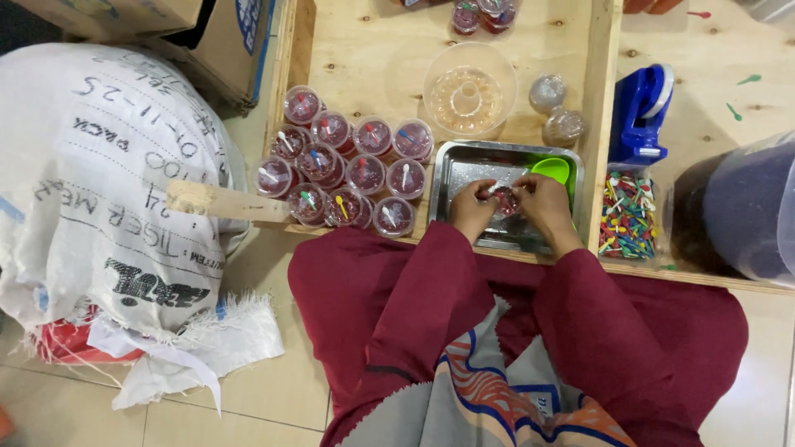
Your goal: The person fills small cups with a liquid using a ladle, adds decorative items to the cups by hand, and places the filled cups into a tray.
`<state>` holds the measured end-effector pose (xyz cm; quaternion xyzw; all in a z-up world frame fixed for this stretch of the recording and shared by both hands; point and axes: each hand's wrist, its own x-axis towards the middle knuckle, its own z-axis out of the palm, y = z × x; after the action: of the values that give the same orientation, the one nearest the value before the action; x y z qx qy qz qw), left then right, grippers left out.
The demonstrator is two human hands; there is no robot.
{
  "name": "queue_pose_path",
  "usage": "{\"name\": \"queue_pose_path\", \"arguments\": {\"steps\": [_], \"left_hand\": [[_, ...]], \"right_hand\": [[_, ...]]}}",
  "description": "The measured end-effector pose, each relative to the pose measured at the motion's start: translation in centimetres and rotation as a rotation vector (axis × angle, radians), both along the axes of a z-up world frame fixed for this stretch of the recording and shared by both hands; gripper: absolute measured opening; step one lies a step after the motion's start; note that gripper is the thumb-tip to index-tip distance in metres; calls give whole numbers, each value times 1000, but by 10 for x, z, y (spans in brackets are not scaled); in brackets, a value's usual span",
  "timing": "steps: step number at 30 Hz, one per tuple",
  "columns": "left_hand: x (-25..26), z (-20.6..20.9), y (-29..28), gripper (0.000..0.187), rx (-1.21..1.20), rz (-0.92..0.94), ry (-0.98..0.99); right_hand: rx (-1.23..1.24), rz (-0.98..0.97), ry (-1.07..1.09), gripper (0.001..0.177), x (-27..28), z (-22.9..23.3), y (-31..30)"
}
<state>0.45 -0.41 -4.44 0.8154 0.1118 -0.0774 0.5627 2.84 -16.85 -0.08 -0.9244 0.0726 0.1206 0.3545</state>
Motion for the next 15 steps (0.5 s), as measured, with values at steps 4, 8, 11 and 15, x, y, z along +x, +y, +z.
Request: {"name": "queue_pose_path", "arguments": {"steps": [4,8,11,15], "left_hand": [[4,-25,-6,34,-14,16,-16],[0,-10,0,32,0,-14,-47],[-8,-2,6,31,15,-27,-72],[-15,28,14,31,10,-1,-78]], "right_hand": [[-1,48,8,19,-17,39,12],[-14,61,0,21,-10,2,-12],[-2,79,17,22,-14,8,-17],[94,44,59,24,-26,59,2]]}}
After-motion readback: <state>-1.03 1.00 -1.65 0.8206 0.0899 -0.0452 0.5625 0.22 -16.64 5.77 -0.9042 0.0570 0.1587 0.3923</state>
